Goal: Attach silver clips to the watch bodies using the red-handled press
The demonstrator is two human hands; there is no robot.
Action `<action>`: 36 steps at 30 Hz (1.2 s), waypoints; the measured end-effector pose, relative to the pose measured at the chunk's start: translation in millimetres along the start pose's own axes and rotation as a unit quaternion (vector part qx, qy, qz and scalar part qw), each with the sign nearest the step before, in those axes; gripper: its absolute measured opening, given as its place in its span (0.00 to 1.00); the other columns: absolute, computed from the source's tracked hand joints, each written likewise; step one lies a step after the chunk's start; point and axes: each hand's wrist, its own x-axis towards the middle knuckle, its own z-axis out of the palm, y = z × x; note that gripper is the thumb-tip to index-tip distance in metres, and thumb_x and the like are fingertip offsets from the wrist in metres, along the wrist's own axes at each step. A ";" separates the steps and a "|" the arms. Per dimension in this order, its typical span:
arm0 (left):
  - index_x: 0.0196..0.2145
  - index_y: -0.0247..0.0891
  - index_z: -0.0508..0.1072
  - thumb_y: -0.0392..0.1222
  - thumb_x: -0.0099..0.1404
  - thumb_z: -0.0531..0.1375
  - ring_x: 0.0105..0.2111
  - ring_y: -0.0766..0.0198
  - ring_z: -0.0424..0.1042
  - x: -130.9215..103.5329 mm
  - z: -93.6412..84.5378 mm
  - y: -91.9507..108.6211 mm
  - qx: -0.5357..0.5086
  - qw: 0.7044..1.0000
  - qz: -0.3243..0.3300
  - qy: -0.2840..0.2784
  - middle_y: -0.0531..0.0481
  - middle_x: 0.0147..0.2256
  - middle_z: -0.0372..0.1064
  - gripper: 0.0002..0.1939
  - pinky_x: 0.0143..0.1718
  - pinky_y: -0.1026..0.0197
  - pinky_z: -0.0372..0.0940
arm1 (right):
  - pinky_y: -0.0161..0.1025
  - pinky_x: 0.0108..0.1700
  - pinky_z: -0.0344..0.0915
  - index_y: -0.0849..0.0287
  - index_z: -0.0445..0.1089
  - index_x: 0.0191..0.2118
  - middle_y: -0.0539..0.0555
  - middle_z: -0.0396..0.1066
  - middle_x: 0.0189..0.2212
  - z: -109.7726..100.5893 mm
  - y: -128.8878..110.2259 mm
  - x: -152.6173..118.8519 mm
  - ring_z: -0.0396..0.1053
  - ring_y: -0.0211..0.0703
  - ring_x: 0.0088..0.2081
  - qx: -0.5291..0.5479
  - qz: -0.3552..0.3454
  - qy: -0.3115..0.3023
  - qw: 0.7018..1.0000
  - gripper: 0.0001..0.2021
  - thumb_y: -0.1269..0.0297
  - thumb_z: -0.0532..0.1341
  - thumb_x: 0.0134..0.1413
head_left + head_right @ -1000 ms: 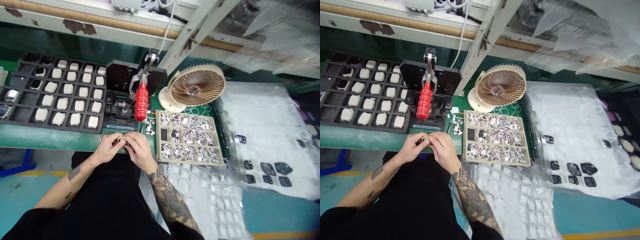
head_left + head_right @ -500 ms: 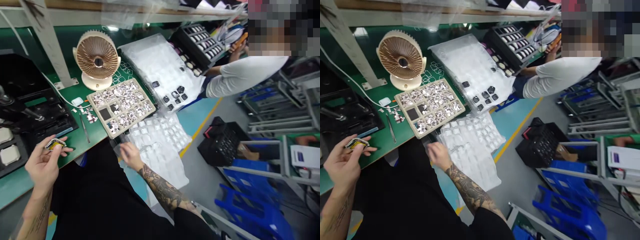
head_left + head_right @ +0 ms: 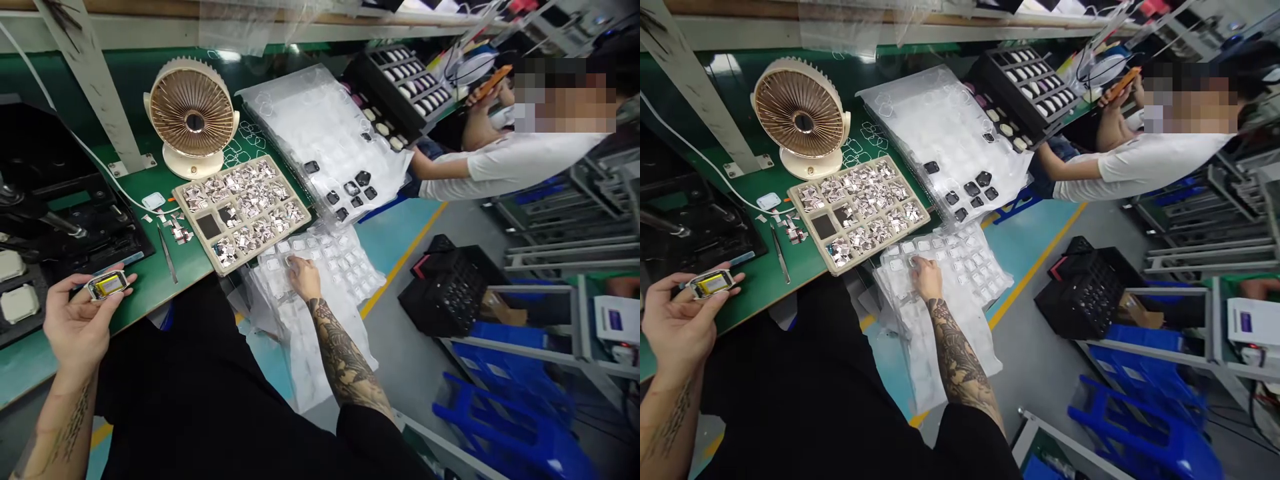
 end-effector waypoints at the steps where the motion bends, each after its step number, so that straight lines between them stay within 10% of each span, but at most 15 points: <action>1: 0.58 0.39 0.71 0.48 0.57 0.81 0.50 0.40 0.87 -0.4 0.2 1.3 0.001 1.000 -0.003 -0.002 0.41 0.51 0.85 0.37 0.48 0.41 0.85 | 0.49 0.62 0.66 0.59 0.79 0.60 0.59 0.81 0.56 0.6 2.4 0.8 0.71 0.57 0.55 0.003 -0.004 0.001 1.000 0.25 0.71 0.61 0.56; 9: 0.61 0.34 0.76 0.45 0.65 0.76 0.41 0.51 0.88 -6.5 1.3 10.7 0.032 0.997 -0.059 -0.025 0.41 0.46 0.85 0.30 0.46 0.56 0.84 | 0.53 0.63 0.65 0.58 0.82 0.45 0.62 0.81 0.52 14.7 10.9 4.8 0.73 0.55 0.53 0.044 -0.001 0.041 0.998 0.15 0.65 0.56 0.64; 17: 0.62 0.35 0.76 0.44 0.67 0.75 0.40 0.54 0.88 -5.9 1.3 14.8 0.012 0.995 -0.080 -0.053 0.43 0.46 0.85 0.29 0.42 0.60 0.83 | 0.54 0.62 0.67 0.57 0.82 0.54 0.61 0.80 0.52 9.0 9.3 8.8 0.73 0.55 0.53 0.074 -0.016 0.033 0.997 0.19 0.56 0.62 0.64; 23: 0.60 0.36 0.76 0.43 0.66 0.76 0.40 0.54 0.88 -6.4 2.3 9.6 -0.003 0.996 -0.074 -0.054 0.42 0.46 0.85 0.27 0.42 0.58 0.83 | 0.50 0.54 0.72 0.63 0.79 0.48 0.64 0.80 0.44 -12.2 -17.7 8.5 0.74 0.52 0.46 0.093 0.036 0.135 0.986 0.25 0.49 0.51 0.73; 26: 0.58 0.36 0.75 0.44 0.66 0.76 0.39 0.52 0.88 -7.6 5.8 7.4 -0.037 0.994 -0.088 -0.055 0.41 0.45 0.85 0.26 0.40 0.57 0.82 | 0.51 0.54 0.72 0.65 0.74 0.61 0.64 0.80 0.46 -39.9 -54.0 -0.4 0.76 0.51 0.45 0.123 0.036 0.210 0.969 0.27 0.49 0.54 0.74; 30: 0.60 0.37 0.75 0.45 0.69 0.73 0.39 0.52 0.88 -4.5 10.8 4.0 -0.067 0.990 -0.107 -0.066 0.41 0.46 0.85 0.25 0.39 0.57 0.81 | 0.52 0.54 0.75 0.59 0.79 0.52 0.60 0.79 0.46 -77.7 -136.7 3.4 0.79 0.52 0.47 0.255 -0.079 0.315 0.911 0.15 0.54 0.63 0.73; 36: 0.62 0.38 0.74 0.44 0.71 0.71 0.41 0.53 0.88 -5.8 11.7 -0.4 -0.103 0.985 -0.121 -0.067 0.44 0.44 0.83 0.25 0.40 0.59 0.80 | 0.51 0.50 0.81 0.50 0.83 0.51 0.59 0.75 0.55 -67.9 -310.4 -0.9 0.78 0.51 0.54 0.418 -0.250 0.070 0.870 0.10 0.66 0.66 0.70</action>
